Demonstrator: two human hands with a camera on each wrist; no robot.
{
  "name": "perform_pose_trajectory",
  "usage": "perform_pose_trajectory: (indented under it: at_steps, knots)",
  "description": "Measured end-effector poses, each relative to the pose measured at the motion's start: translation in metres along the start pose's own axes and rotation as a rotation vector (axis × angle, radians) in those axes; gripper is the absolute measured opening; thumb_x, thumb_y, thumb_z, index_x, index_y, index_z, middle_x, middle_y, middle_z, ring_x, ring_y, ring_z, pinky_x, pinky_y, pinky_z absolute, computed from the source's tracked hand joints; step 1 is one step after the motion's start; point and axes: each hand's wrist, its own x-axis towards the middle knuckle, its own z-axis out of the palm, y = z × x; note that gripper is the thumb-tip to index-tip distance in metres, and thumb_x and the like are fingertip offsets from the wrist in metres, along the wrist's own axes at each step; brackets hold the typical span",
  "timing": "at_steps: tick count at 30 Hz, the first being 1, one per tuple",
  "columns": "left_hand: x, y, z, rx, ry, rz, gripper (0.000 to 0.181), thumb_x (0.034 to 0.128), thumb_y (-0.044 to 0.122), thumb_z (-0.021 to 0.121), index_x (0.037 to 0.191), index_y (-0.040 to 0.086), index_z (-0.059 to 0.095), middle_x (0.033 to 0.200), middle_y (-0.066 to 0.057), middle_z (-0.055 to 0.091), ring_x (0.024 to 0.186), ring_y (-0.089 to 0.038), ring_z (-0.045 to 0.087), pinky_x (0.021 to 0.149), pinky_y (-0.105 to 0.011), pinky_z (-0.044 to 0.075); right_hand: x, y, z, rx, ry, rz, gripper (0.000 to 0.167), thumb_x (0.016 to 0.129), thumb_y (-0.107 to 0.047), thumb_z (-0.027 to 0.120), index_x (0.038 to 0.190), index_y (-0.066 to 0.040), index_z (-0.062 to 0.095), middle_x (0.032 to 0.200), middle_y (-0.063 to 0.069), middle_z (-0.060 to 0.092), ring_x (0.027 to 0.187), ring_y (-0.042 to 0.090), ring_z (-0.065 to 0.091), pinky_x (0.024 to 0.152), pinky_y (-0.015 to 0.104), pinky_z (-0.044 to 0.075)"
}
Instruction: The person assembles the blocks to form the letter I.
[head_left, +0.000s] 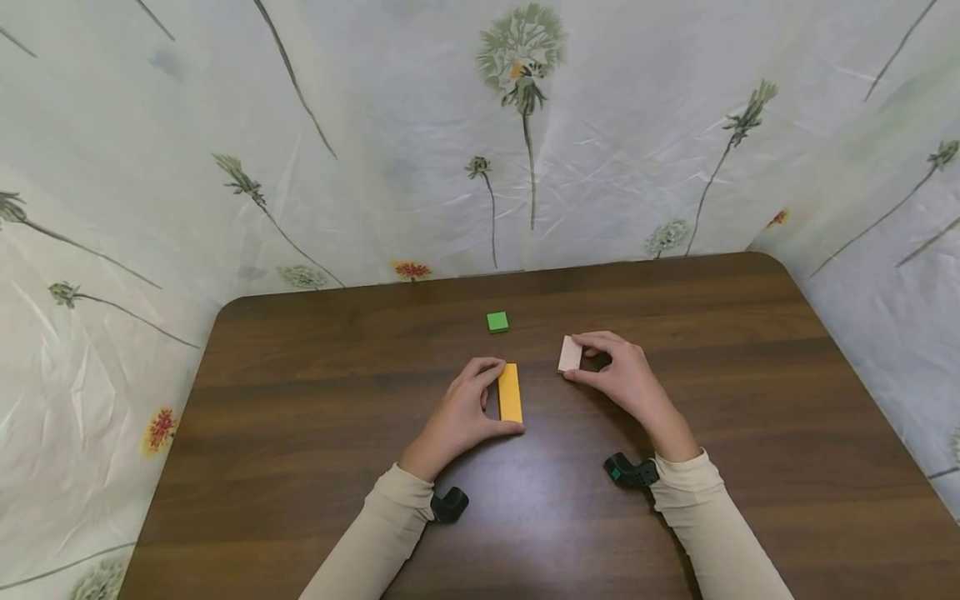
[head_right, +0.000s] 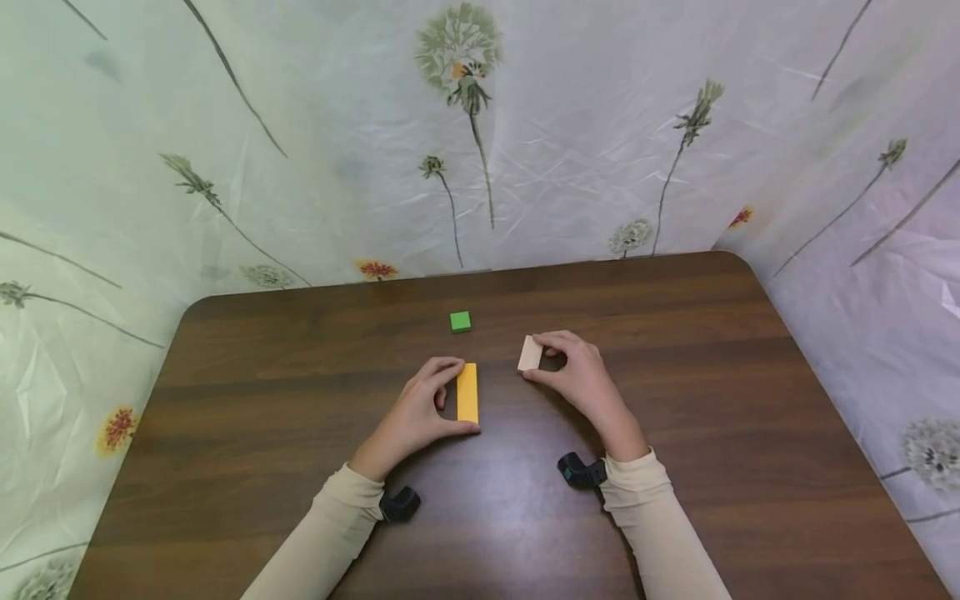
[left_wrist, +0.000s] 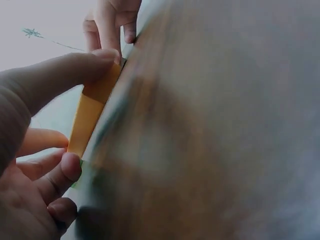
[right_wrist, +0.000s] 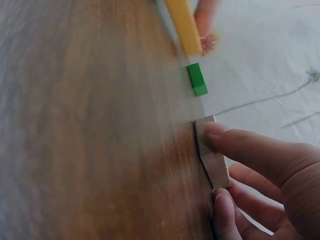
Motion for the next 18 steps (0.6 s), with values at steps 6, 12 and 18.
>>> perform_pose_trajectory:
  at_steps: [6,12,18]
  knots:
    - [-0.0056,-0.0012,0.0027,0.0,0.012,0.0,0.093,0.0723,0.037,0.096,0.15,0.007,0.054,0.148,-0.002,0.052,0.078,-0.008,0.045,0.069,-0.021,0.04,-0.0006,-0.0004,0.0013,0.003,-0.005,-0.001,0.058,0.083,-0.023,0.089,0.135,-0.007,0.069,0.13,0.014,0.069,0.106,0.028,0.066,0.082,0.038,0.051]
    - [-0.0082,-0.001,0.0039,0.015,0.007,-0.005,0.093,0.0734,0.038,0.095,0.151,0.008,0.053,0.149,-0.002,0.051,0.084,-0.01,0.048,0.076,-0.023,0.043,-0.0007,-0.0007,0.0008,0.015,-0.009,0.006,0.059,0.084,-0.024,0.088,0.136,-0.007,0.068,0.131,0.014,0.068,0.108,0.029,0.065,0.082,0.04,0.05]
    - [-0.0082,-0.0022,0.0052,0.004,0.005,-0.001,0.093,0.0736,0.037,0.095,0.151,0.007,0.053,0.149,-0.003,0.051,0.087,-0.011,0.05,0.078,-0.023,0.045,-0.0005,0.0006,0.0008,0.015,-0.008,0.008,0.059,0.083,-0.025,0.089,0.136,-0.007,0.068,0.129,0.014,0.069,0.107,0.03,0.065,0.085,0.043,0.048]
